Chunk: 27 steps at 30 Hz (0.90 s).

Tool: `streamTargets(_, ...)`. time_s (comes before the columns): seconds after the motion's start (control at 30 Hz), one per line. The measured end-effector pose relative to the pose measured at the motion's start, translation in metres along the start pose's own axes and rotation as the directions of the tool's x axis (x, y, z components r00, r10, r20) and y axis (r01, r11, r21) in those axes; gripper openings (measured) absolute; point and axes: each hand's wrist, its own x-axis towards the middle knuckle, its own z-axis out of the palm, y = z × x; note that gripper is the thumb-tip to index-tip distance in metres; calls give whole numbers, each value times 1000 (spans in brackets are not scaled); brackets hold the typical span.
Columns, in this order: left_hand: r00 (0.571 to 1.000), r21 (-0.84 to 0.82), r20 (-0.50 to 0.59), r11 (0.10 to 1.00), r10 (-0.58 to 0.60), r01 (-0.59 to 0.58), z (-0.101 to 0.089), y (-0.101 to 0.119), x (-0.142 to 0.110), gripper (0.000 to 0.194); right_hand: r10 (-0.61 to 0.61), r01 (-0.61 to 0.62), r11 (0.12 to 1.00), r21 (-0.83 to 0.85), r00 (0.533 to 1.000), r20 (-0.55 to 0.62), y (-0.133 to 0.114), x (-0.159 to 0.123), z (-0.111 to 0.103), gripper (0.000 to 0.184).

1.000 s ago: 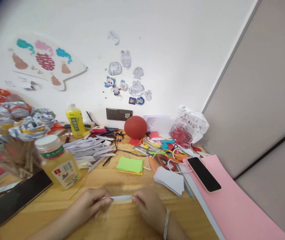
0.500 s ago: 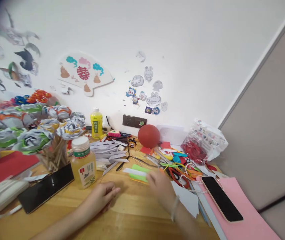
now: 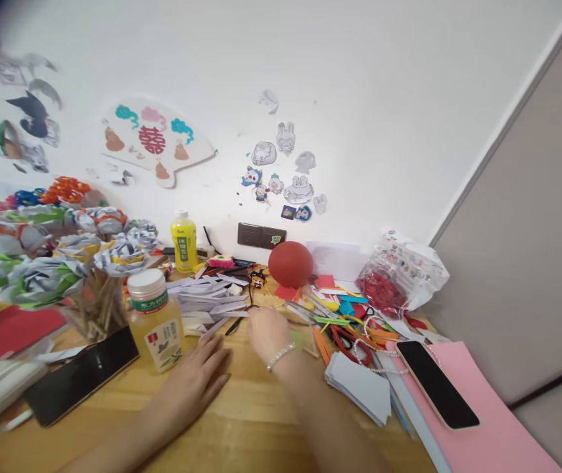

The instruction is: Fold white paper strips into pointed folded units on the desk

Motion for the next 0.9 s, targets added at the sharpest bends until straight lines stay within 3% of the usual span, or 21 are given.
streamTargets(0.2,999,5,-28,1000,-19,19,7,-2,-1,30,-60,60,998,-11,998,7,46,-41,15,23)
streamTargets(0.33,1000,31,-18,999,-18,19,10,-3,-3,33,-60,60,998,0,998,-17,53,-52,24,26)
streamTargets(0.43,1000,50,-23,999,-9,11,12,-4,-4,34,-61,63,998,10,990,-125,58,-62,22,34)
streamTargets(0.5,999,55,-34,998,-10,12,14,-5,-4,33,-19,17,1000,-14,983,-181,69,-75,18,35)
streamTargets(0.67,999,57,-40,998,-6,8,18,-6,-3,35,218,-251,955,-160,955,-201,113,-123,12,35)
streamTargets(0.77,999,76,-35,997,5,-3,20,-8,-2,36,247,-282,934,-221,953,-175,127,-146,12,18)
streamTargets(0.9,998,70,-62,998,6,-2,24,-11,-2,34,209,-249,939,-238,961,-181,130,-161,18,18)
